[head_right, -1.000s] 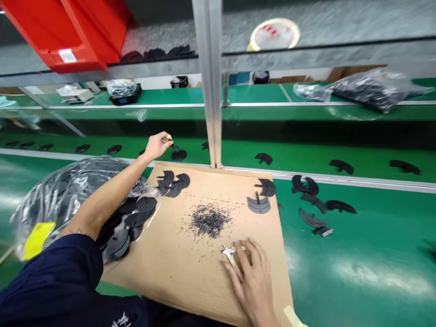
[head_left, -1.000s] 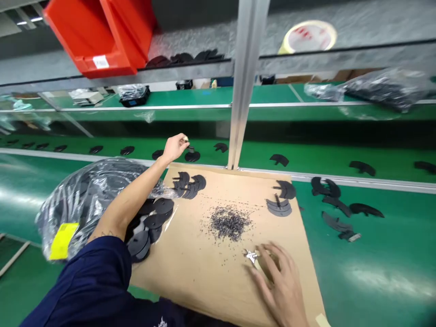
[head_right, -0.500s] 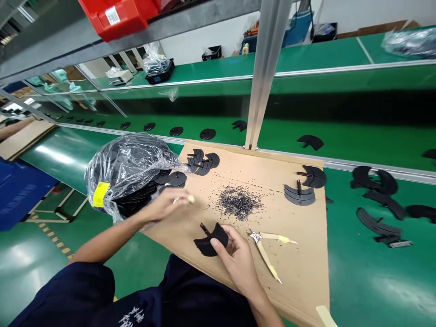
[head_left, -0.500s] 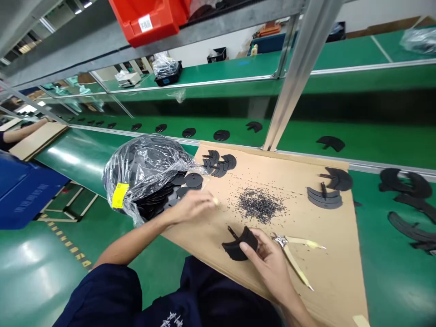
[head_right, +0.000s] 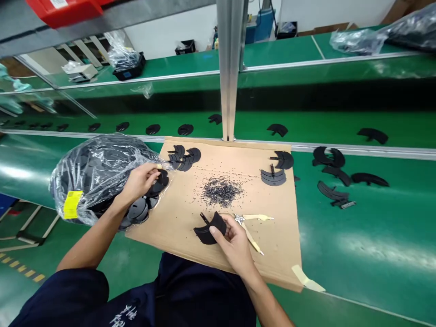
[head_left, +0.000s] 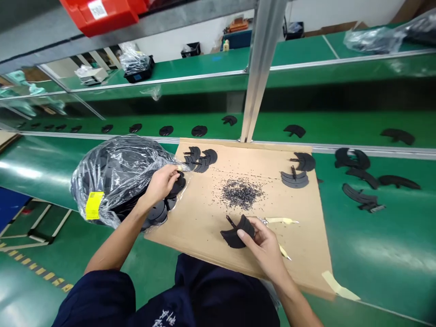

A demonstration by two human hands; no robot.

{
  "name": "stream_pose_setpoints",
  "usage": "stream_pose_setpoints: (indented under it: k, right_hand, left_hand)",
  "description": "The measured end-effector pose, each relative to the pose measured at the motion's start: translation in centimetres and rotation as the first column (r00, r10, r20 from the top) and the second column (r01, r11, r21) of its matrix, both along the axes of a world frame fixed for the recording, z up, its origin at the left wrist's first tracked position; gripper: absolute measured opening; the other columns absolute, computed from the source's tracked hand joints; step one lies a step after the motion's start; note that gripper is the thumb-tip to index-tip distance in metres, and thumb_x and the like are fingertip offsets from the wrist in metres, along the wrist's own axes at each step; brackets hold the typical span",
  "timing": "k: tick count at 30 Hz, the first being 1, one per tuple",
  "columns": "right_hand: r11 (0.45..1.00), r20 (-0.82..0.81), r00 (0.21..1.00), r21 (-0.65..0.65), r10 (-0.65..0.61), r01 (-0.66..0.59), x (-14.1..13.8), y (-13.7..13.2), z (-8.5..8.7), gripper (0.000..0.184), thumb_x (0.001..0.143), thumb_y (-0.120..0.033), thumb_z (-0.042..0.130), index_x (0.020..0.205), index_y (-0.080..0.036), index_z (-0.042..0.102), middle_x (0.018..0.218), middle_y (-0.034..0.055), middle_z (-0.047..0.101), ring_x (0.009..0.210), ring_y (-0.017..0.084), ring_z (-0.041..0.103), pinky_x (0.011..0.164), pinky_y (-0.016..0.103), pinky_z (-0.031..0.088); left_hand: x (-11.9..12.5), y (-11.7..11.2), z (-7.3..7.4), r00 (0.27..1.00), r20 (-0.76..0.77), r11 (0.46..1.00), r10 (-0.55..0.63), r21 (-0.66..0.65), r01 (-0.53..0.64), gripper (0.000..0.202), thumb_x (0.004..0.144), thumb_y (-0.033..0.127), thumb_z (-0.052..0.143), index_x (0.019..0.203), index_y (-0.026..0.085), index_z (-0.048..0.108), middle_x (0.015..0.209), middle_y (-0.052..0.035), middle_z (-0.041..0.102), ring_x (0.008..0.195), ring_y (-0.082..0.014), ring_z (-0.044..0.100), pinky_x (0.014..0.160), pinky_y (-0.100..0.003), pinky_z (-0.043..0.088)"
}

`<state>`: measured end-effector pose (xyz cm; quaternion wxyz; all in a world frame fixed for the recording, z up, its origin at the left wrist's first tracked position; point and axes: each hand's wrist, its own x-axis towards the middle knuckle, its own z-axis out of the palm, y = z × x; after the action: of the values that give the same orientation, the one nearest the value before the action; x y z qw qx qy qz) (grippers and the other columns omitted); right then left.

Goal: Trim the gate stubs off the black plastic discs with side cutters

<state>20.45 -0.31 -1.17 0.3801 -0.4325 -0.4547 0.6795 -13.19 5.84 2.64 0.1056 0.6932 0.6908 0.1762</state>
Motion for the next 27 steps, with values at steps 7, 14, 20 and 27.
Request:
stream_pose_setpoints:
  k: [7,14,20,27]
  right_hand:
    - [0.989,-0.104,0.99,-0.106,0.092,-0.103,-0.8,0.5,0.8,0.04,0.08,-0.054,0.083,0.104,-0.023,0.071,0.087,0.0008,0.07,0.077,0.016,0.065,0.073,0.029,0.057]
    - [0.974,-0.191,0.976,-0.179,0.106,-0.141,-0.5,0.3,1.1,0.046,0.076,-0.052,0.087,0.11,-0.023,0.074,0.091,0.0007,0.071,0.077,0.014,0.065,0.072,0.025,0.055]
    - [0.974,-0.186,0.979,-0.191,0.082,-0.118,-0.6,0.1,1.3,0.046,0.075,-0.054,0.087,0.103,-0.021,0.074,0.094,0.0022,0.073,0.081,0.016,0.066,0.077,0.027,0.057]
    - [0.972,-0.17,0.981,-0.197,0.094,-0.127,-0.7,0.1,1.3,0.043,0.077,-0.054,0.086,0.1,-0.021,0.073,0.087,0.0004,0.069,0.079,0.015,0.064,0.074,0.027,0.054]
  left_hand:
    - [7.8,-5.3,1.8,0.595,0.621,0.86,-0.509,0.339,0.382,0.013,0.099,0.015,0.065,0.104,0.019,0.076,0.093,-0.0066,0.07,0.085,-0.0145,0.067,0.072,-0.024,0.053]
    - [9.7,-5.1,0.0,0.565,0.568,0.786,-0.599,0.28,0.551,0.016,0.102,0.014,0.057,0.107,0.019,0.071,0.097,-0.0082,0.069,0.092,-0.0171,0.066,0.081,-0.031,0.056]
    - [9.5,-4.9,0.3,0.574,0.527,0.764,-0.626,0.268,0.587,0.018,0.101,0.01,0.055,0.107,0.018,0.07,0.107,-0.0099,0.067,0.1,-0.0168,0.068,0.082,-0.027,0.058]
    - [9.7,-5.3,0.1,0.613,0.524,0.792,-0.592,0.238,0.562,0.018,0.101,0.007,0.054,0.105,0.017,0.069,0.11,-0.0101,0.069,0.101,-0.0158,0.069,0.086,-0.026,0.058]
